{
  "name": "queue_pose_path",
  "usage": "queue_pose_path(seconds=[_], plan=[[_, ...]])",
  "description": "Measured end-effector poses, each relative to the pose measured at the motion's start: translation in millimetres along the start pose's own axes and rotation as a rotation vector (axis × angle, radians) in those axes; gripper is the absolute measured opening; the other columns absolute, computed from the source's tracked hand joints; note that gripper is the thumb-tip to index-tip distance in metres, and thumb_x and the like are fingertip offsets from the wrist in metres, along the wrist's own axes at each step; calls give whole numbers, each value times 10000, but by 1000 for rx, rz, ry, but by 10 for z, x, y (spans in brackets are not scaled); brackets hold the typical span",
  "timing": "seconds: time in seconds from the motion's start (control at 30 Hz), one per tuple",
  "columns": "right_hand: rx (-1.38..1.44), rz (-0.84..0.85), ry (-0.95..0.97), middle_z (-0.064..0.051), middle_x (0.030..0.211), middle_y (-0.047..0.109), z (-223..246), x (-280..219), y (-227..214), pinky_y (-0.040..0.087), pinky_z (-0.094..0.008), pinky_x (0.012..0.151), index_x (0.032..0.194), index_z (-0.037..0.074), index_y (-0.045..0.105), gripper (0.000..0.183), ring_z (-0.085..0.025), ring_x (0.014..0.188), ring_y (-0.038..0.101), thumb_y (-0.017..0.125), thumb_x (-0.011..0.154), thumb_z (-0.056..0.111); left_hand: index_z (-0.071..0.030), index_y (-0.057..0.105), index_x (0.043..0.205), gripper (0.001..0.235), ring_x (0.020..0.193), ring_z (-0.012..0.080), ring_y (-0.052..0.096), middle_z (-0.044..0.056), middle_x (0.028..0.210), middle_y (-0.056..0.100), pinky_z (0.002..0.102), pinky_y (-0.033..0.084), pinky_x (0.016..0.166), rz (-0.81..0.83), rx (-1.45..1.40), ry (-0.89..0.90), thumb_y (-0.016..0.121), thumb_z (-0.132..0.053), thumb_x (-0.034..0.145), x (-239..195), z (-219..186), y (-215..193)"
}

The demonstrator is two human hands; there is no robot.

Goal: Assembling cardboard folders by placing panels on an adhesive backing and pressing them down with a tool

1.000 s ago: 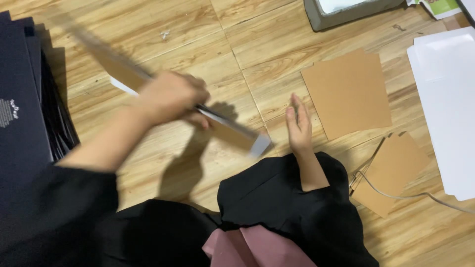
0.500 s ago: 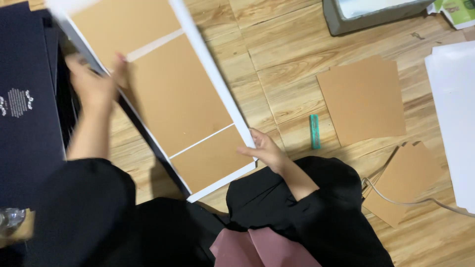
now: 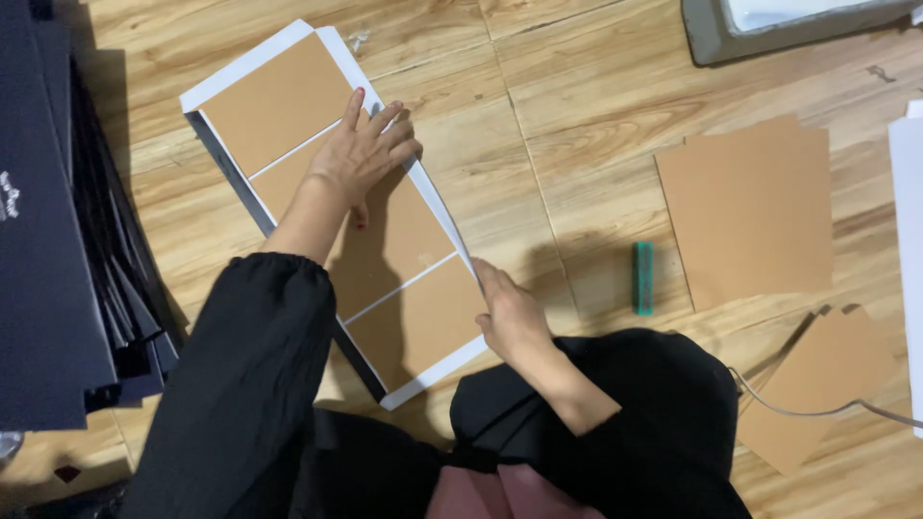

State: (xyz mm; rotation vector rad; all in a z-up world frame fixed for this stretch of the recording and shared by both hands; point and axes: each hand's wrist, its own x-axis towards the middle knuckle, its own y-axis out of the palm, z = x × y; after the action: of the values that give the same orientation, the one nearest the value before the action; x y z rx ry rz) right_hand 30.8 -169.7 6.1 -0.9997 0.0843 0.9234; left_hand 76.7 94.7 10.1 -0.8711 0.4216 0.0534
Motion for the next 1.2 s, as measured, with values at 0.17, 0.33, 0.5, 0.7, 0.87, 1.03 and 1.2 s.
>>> queue_pose_path(seconds=[0.17, 0.33, 0.5, 0.7, 0.87, 1.03, 1.2], plan=[[-216, 17, -110, -98, 1007, 523, -32, 14, 118, 504, -411, 751, 1347, 126, 291, 716, -301, 903, 595, 625, 717, 61, -199, 403, 1092, 1118, 1264, 222, 326, 14, 1190, 420, 507, 246, 1048, -148, -241, 142, 739, -757, 184, 125, 118, 389], [-346, -23, -182, -120, 942, 509, -71, 17, 272, 502, -370, 714, 1351, 46, 316, 704, -280, 837, 579, 602, 709, 75, -314, 321, 1281, 1129, 1274, 196, 337, -54, 1263, 360, 415, 306, 1042, -109, -364, 100, 692, -710, 290, -112, 155, 350], [-395, -26, -249, -146, 944, 487, -36, -32, 252, 506, -373, 661, 1354, -32, 294, 753, -291, 794, 542, 593, 672, 80, -358, 252, 1367, 1077, 1345, 229, 207, -65, 1396, 228, 526, 156, 1090, 29, -481, 29, 733, -632, 443, -228, -55, 296], [-456, -123, -351, -148, 922, 486, -143, -36, 308, 505, -356, 616, 1317, -75, 337, 748, -287, 770, 523, 573, 635, 119, -321, 408, 1328, 679, 1379, 230, 108, -60, 1436, 314, 649, -1, 1037, -259, -662, -174, 240, -696, 787, -595, -784, -102], [431, -154, -100, -176, 856, 549, -699, -132, -4, 425, -352, 657, 1152, -10, 574, 482, -297, 764, 532, 543, 725, 210, -305, 209, 1407, 628, 1357, 237, 113, -50, 1476, 184, 647, -4, 1021, -360, -932, -264, 279, -573, 843, -681, -1081, 224], [-558, -514, 345, -147, 993, 547, -1497, -197, -444, 457, -440, 766, 1174, 77, 470, 546, -332, 922, 559, 618, 689, 279, -294, 275, 1381, 520, 1355, 212, 132, -70, 1457, 231, 631, 36, 1033, -378, -962, -306, 278, -443, 883, -704, -1088, 251], [-422, -604, 288, -56, 877, 579, -1036, 27, -413, 491, -447, 706, 1026, 143, 575, 316, -285, 868, 591, 652, 737, 246, -300, 299, 1365, 473, 1350, 193, 151, -93, 1447, 247, 612, 56, 1045, -385, -954, -333, 268, -333, 894, -679, -1077, 256]])
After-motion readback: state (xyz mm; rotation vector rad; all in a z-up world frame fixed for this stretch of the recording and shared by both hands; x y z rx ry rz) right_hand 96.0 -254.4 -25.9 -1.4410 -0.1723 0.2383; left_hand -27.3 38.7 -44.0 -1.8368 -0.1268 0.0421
